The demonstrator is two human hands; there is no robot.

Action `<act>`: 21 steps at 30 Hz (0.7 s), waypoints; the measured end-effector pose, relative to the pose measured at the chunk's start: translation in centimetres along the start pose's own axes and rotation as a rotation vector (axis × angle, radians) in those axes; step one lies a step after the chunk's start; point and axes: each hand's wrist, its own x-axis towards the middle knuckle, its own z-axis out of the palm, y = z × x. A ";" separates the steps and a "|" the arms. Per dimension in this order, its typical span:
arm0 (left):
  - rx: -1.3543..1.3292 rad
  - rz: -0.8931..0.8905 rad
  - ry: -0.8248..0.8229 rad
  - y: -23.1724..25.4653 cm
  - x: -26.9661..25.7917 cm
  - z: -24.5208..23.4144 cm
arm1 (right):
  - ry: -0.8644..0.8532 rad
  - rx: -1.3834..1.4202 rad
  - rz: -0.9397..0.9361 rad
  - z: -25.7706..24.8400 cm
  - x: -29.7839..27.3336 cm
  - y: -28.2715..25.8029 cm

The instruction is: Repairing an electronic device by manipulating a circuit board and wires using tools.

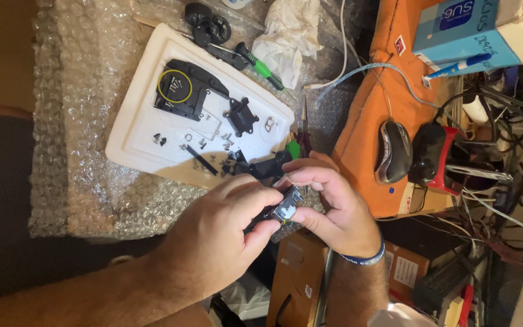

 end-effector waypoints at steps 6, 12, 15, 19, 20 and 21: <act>0.004 0.000 -0.015 -0.3 -0.1 -1.0 | 0.034 -0.158 -0.029 0.3 0.7 -1.0; 0.018 -0.014 -0.007 -0.7 -0.4 -1.3 | 0.078 -0.406 -0.090 0.7 1.0 -1.1; -0.008 -0.038 -0.004 -0.9 -0.5 -1.6 | 0.090 -0.359 -0.080 1.0 1.2 -1.0; -0.015 -0.055 -0.010 -1.0 -0.3 -1.8 | 0.094 -0.370 -0.096 0.8 1.7 -0.9; 0.004 -0.061 0.000 -1.1 -0.3 -1.7 | 0.083 -0.362 -0.122 0.7 1.9 -0.9; 0.024 -0.068 0.011 -1.2 -0.4 -1.7 | 0.071 -0.352 -0.148 0.7 2.1 -0.9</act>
